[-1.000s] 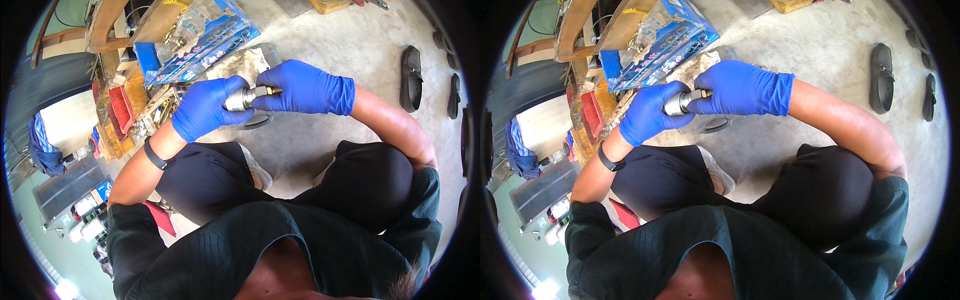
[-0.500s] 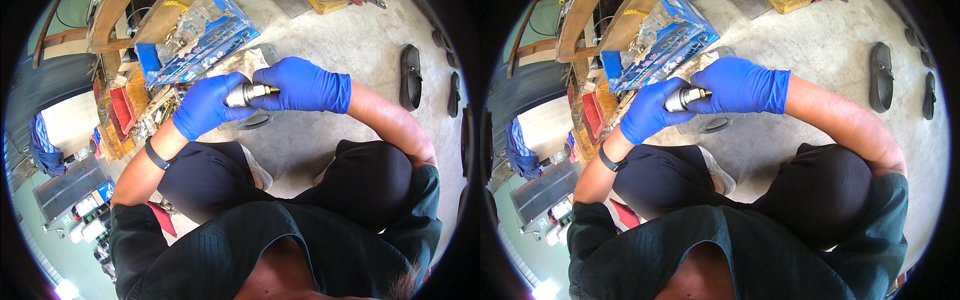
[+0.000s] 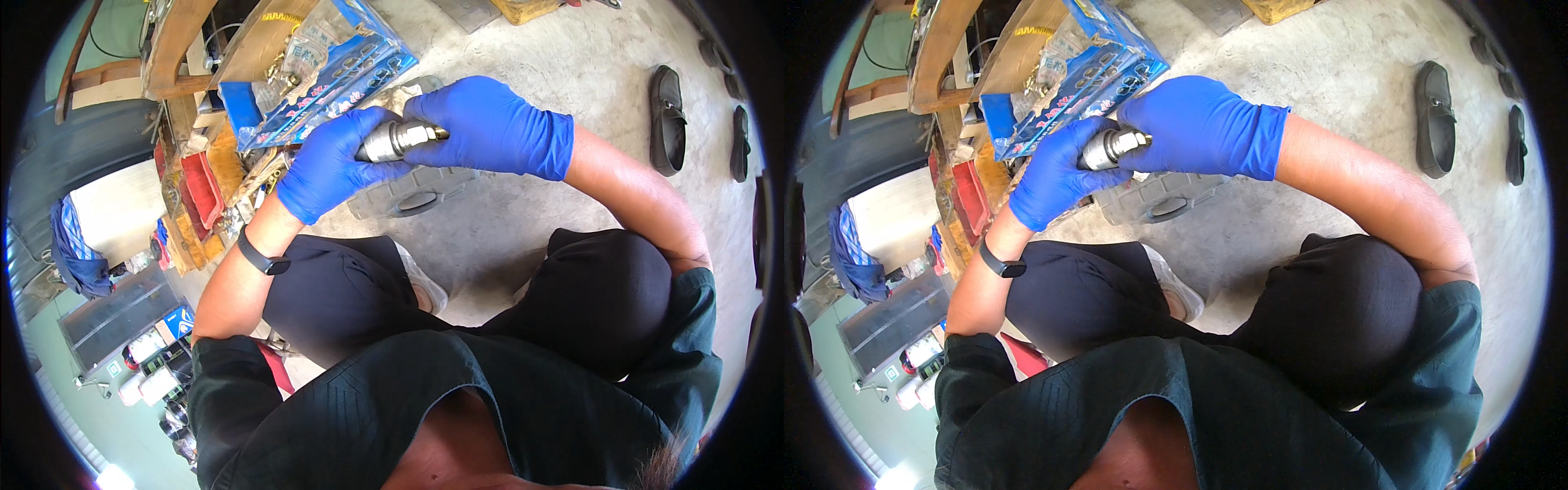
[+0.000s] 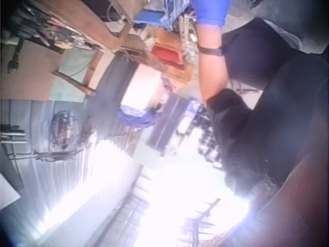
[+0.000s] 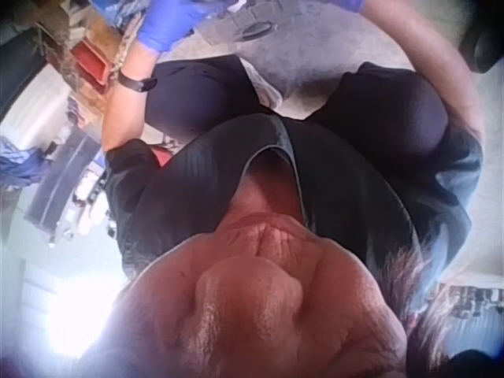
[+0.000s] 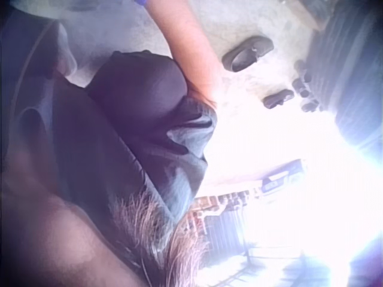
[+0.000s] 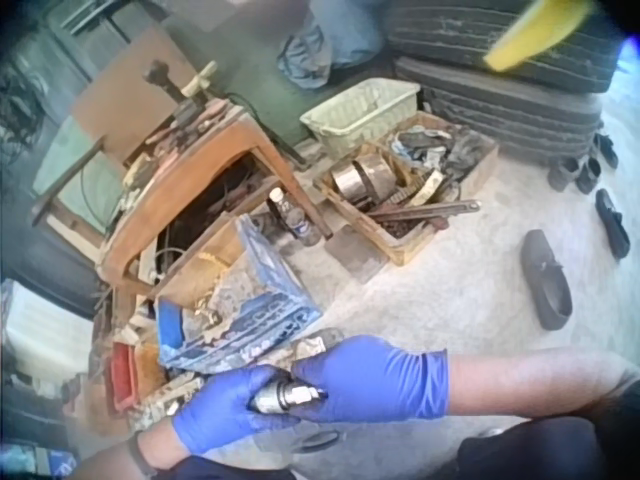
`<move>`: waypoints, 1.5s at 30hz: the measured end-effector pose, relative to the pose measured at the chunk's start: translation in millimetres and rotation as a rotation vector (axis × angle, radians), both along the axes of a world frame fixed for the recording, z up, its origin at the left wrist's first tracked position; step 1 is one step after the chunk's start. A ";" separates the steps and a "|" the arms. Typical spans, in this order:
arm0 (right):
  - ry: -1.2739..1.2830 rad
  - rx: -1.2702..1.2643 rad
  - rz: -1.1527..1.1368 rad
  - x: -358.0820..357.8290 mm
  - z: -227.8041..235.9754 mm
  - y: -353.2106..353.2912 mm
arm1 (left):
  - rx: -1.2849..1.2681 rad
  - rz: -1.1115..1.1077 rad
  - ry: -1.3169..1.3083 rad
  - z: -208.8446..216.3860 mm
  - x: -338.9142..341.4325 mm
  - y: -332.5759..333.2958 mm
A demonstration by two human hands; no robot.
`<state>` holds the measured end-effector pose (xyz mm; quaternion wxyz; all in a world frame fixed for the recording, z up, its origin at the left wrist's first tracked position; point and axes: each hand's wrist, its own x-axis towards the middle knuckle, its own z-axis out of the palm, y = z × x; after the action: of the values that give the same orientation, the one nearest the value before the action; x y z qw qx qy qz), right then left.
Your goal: The person sits on the floor and assembles small cylindrical metal parts by hand, repeatedly connecting and disconnecting them. They wipe the parts with a cloth and handle a small yellow box containing additional components.
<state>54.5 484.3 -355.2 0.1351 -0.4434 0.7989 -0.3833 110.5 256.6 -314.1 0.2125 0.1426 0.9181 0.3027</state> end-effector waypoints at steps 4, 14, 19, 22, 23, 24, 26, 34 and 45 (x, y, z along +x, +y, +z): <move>0.127 0.025 -0.074 0.1 8.0 -5.3 | 0.098 0.052 0.035 -2.0 -1.9 -2.0; 0.128 -0.055 -0.101 -6.2 -0.2 -2.0 | -0.004 -0.006 0.140 3.3 -6.4 2.6; 0.050 -0.001 -0.029 -17.3 0.6 -0.1 | -0.042 -0.040 0.088 0.9 -10.2 2.5; -0.044 -0.016 0.000 -26.5 -3.7 7.6 | 0.042 -0.019 0.044 -3.7 -9.5 3.3; -0.084 -0.022 0.006 -30.2 -6.6 12.2 | 0.085 0.011 -0.012 -1.5 -9.0 3.9; -0.139 -0.122 0.041 -36.1 -13.5 12.0 | 0.127 0.040 -0.070 0.7 -9.2 3.8; -0.235 -0.090 0.039 -42.6 -14.6 11.4 | 0.082 -0.002 -0.084 0.4 -13.0 -1.0; -0.696 0.035 0.082 -41.9 -0.5 16.0 | 0.241 0.093 -0.188 -2.1 -14.0 5.5; -0.930 -0.121 0.048 -46.3 -13.2 18.7 | 0.198 0.084 -0.099 -6.0 -16.5 4.6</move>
<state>8.2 503.0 -368.4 0.4614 -0.2498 0.6193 -0.5841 94.0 261.3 -320.1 0.2295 0.1090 0.8772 0.4074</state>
